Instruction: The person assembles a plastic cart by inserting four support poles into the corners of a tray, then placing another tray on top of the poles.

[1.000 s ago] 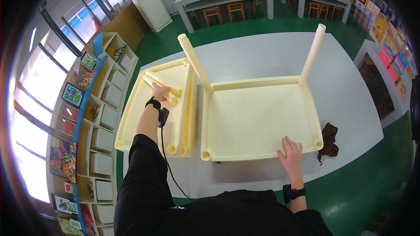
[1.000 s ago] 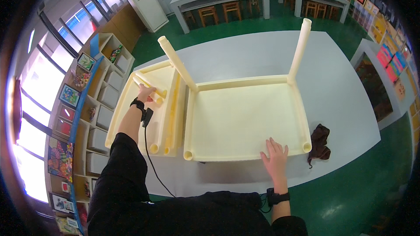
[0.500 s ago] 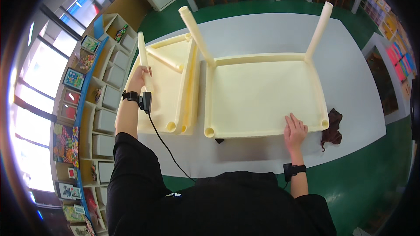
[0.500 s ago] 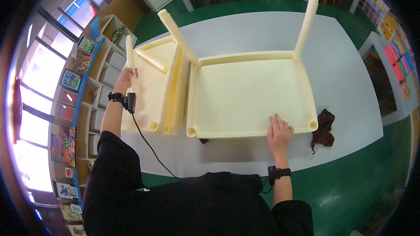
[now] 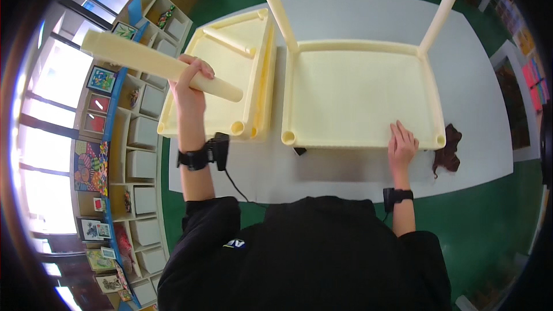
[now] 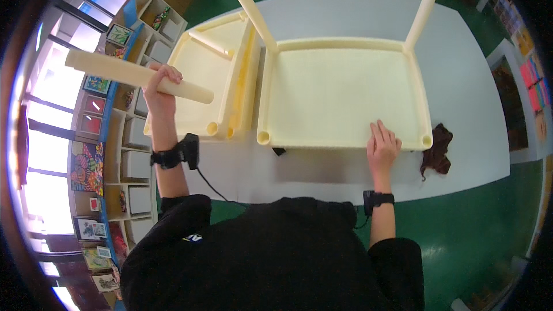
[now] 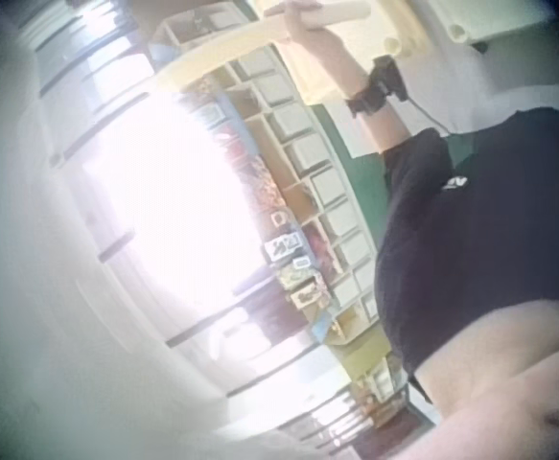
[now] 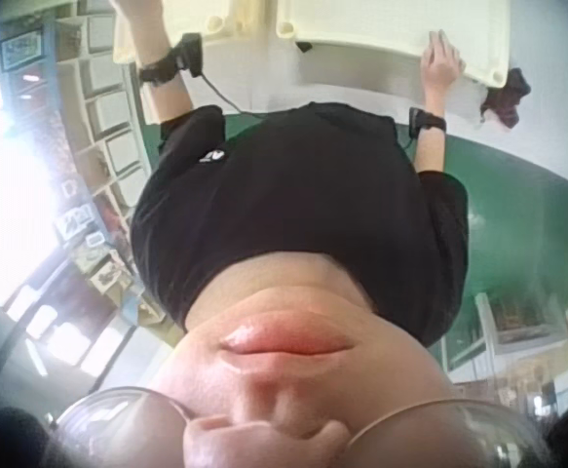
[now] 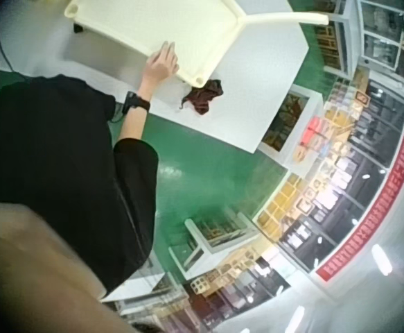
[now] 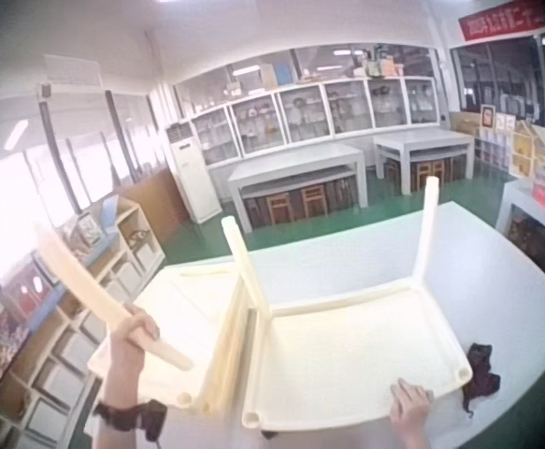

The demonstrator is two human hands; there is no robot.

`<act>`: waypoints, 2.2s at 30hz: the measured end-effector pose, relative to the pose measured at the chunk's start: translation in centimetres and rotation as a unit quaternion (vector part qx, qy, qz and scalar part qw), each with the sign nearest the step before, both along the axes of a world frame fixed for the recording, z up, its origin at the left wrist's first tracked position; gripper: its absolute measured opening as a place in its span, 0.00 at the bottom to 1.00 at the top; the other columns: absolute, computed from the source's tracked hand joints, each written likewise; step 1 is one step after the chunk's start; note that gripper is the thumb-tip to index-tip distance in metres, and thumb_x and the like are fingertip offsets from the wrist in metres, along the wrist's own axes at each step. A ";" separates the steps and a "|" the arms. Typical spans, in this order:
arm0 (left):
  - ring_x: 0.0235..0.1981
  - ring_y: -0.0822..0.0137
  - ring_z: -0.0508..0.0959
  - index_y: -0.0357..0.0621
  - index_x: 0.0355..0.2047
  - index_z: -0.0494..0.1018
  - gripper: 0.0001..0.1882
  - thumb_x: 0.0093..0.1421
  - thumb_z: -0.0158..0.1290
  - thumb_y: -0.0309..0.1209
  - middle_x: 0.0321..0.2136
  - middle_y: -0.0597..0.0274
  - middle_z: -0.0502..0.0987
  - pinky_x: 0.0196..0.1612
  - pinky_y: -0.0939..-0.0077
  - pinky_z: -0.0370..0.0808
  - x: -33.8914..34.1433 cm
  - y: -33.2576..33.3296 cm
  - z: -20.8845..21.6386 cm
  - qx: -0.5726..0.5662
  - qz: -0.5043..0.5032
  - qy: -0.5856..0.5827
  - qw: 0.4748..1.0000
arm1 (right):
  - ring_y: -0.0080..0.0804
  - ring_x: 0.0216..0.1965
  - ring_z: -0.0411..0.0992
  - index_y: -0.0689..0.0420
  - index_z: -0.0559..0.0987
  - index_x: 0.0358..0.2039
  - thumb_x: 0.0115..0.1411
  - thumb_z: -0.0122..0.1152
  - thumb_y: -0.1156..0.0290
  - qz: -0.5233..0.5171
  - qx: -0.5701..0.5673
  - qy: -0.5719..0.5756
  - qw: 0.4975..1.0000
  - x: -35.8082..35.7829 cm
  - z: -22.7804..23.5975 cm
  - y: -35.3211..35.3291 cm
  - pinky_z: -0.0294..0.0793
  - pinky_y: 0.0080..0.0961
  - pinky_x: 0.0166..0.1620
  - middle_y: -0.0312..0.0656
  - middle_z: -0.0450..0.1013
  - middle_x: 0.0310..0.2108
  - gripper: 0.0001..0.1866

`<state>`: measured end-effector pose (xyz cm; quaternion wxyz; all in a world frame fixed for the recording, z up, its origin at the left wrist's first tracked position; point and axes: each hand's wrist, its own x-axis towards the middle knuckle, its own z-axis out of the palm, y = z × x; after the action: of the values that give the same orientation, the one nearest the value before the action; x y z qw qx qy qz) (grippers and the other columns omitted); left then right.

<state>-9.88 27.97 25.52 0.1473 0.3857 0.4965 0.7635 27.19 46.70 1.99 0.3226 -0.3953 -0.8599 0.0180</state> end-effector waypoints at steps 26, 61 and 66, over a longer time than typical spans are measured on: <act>0.15 0.68 0.66 0.37 0.21 0.62 0.03 0.48 0.45 0.19 0.12 0.57 0.65 0.23 0.76 0.66 8.0 -0.3 -7.1 0.043 0.059 -0.064 0.995 | 0.23 0.37 0.66 0.49 0.75 0.36 0.49 0.49 0.69 -0.005 0.028 0.014 0.999 -0.4 -0.1 -0.3 0.58 0.23 0.39 0.31 0.69 0.41 0.13; 0.29 0.64 0.72 0.42 0.28 0.65 0.10 0.44 0.51 0.18 0.27 0.56 0.69 0.37 0.69 0.69 8.4 -0.1 -0.2 -0.009 -0.020 0.062 0.998 | 0.22 0.37 0.66 0.47 0.75 0.37 0.48 0.49 0.68 -0.013 0.043 0.003 0.999 -0.2 -0.9 0.0 0.58 0.21 0.38 0.30 0.70 0.41 0.14; 0.29 0.63 0.71 0.38 0.27 0.65 0.04 0.50 0.47 0.21 0.24 0.57 0.69 0.36 0.68 0.69 8.2 -0.3 -0.1 -0.055 -0.001 0.063 0.997 | 0.21 0.36 0.66 0.47 0.75 0.37 0.48 0.49 0.68 -0.013 0.048 0.003 0.999 -0.3 -0.8 0.0 0.57 0.21 0.38 0.30 0.70 0.41 0.14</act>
<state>-1.63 27.71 25.41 0.1372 0.4246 0.5457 0.7093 26.93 46.71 1.20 0.3444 -0.3905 -0.8533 -0.0265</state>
